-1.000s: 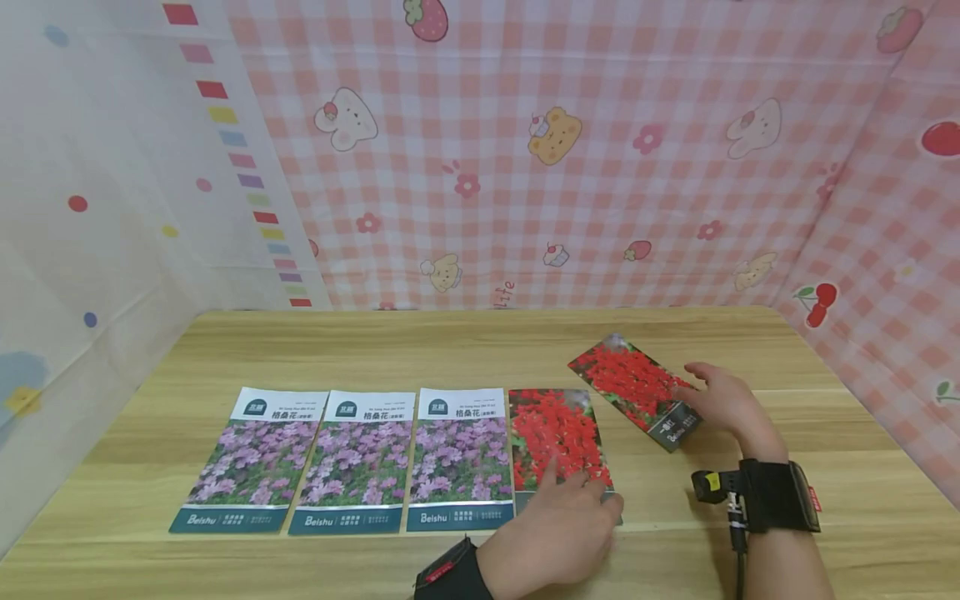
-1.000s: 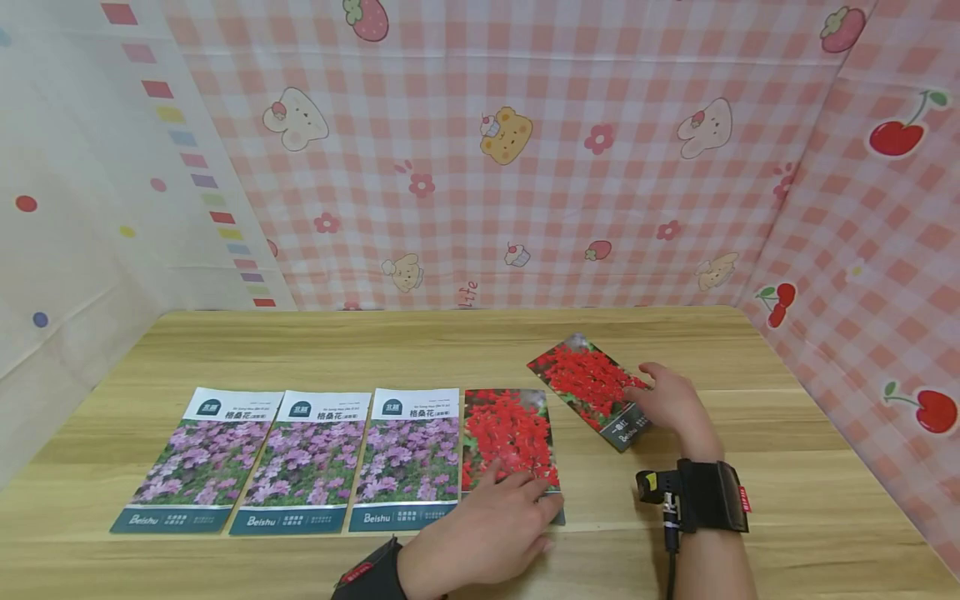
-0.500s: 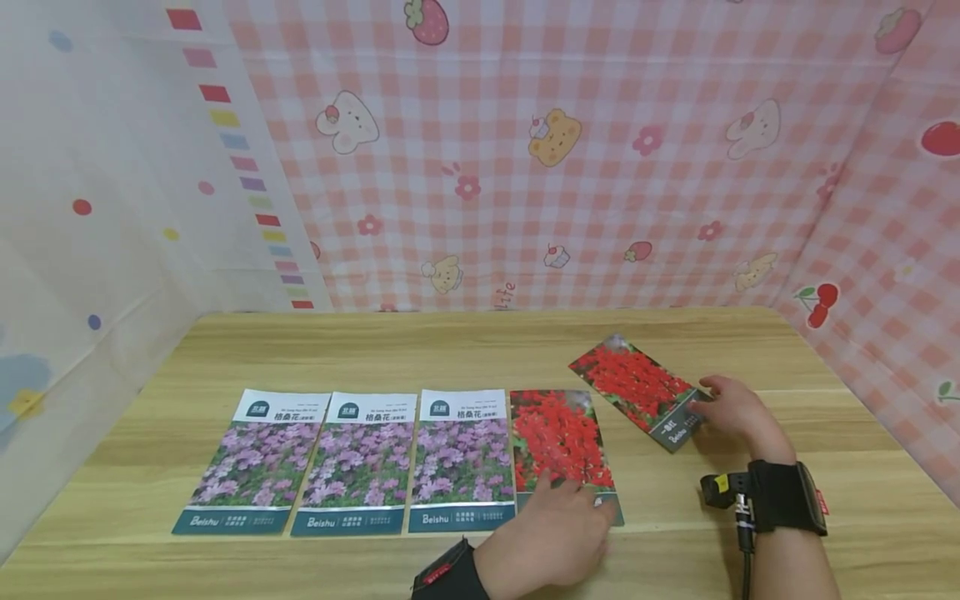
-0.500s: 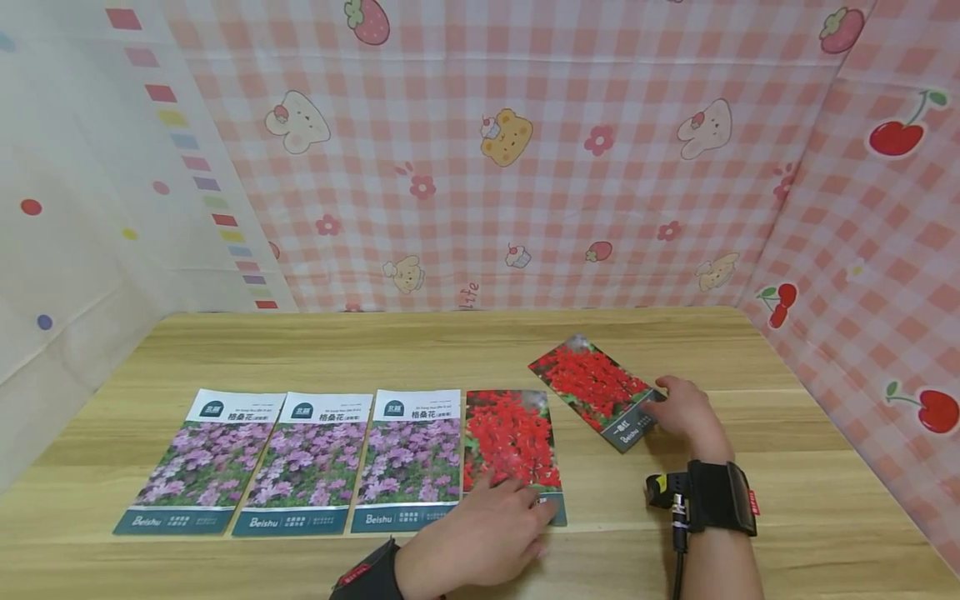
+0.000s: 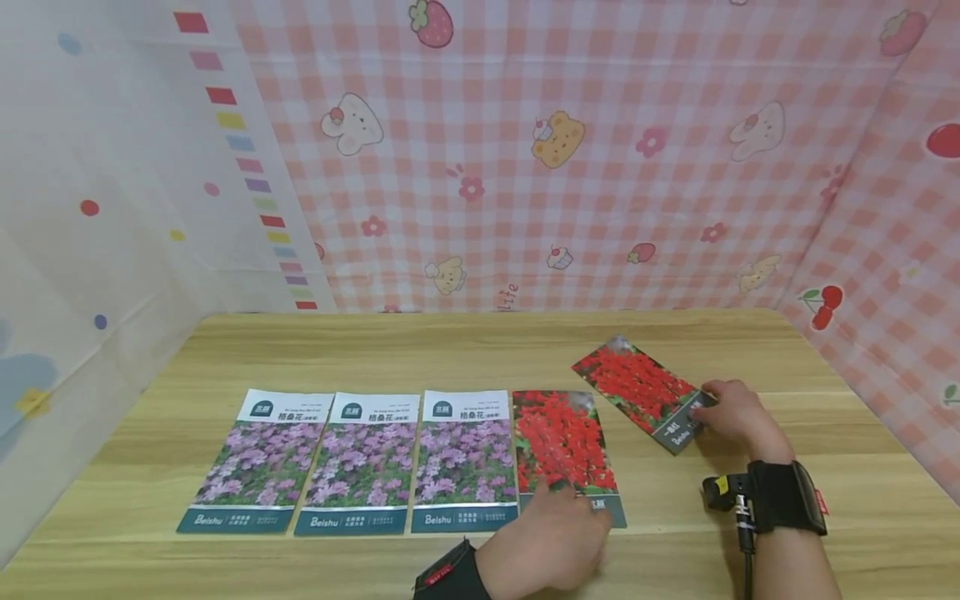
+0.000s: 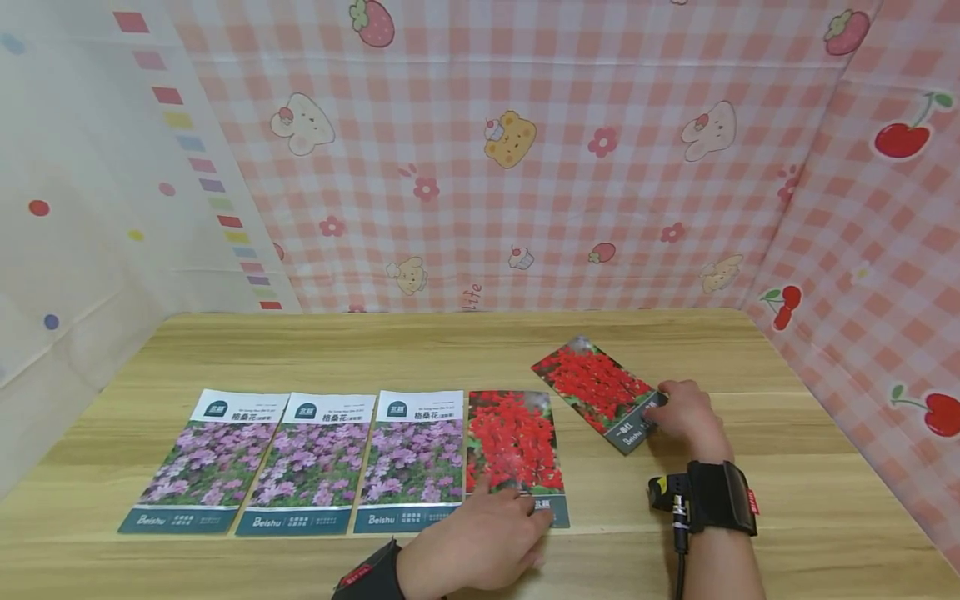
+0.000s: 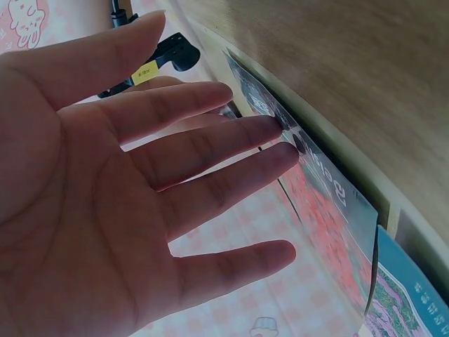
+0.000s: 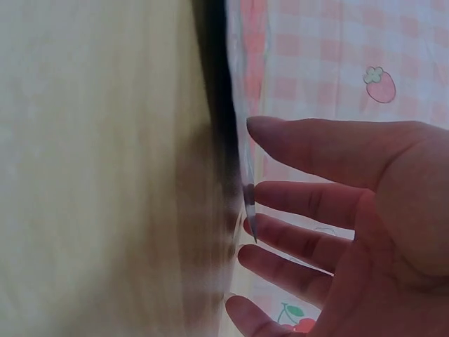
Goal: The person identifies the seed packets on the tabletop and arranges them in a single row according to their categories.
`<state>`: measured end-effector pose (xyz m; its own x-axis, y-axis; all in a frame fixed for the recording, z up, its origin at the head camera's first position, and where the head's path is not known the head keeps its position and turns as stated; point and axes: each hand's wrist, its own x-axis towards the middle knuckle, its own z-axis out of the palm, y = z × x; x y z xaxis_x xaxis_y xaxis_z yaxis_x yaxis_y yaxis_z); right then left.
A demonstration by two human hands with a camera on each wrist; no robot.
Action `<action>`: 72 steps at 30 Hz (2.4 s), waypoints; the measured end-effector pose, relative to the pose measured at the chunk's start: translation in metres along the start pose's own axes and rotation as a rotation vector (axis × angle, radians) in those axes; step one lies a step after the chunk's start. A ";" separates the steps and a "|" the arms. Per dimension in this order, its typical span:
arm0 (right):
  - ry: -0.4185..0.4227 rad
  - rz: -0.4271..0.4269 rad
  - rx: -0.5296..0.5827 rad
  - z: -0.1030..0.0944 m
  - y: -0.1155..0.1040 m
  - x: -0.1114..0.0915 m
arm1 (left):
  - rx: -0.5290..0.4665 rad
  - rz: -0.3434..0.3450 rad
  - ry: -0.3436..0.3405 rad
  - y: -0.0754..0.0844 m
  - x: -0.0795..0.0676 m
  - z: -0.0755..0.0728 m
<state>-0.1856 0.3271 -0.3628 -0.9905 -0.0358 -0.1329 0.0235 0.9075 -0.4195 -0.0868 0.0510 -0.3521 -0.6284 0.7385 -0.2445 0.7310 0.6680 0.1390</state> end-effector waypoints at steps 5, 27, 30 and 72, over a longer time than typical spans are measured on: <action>-0.016 0.031 -0.004 0.002 0.000 0.002 | -0.005 0.017 -0.018 -0.002 0.001 0.001; -0.071 0.084 0.113 -0.005 0.008 0.006 | -0.018 0.000 -0.038 0.000 0.002 0.001; -0.063 0.071 0.136 -0.004 0.011 0.005 | -0.022 0.003 -0.037 0.000 0.002 0.001; -0.146 -0.195 0.746 -0.021 -0.052 -0.036 | -0.452 -0.267 0.367 -0.022 0.006 -0.011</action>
<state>-0.1543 0.2904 -0.3178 -0.9593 -0.2674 -0.0902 -0.0126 0.3601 -0.9328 -0.1095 0.0422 -0.3459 -0.8821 0.4710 0.0065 0.4028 0.7470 0.5290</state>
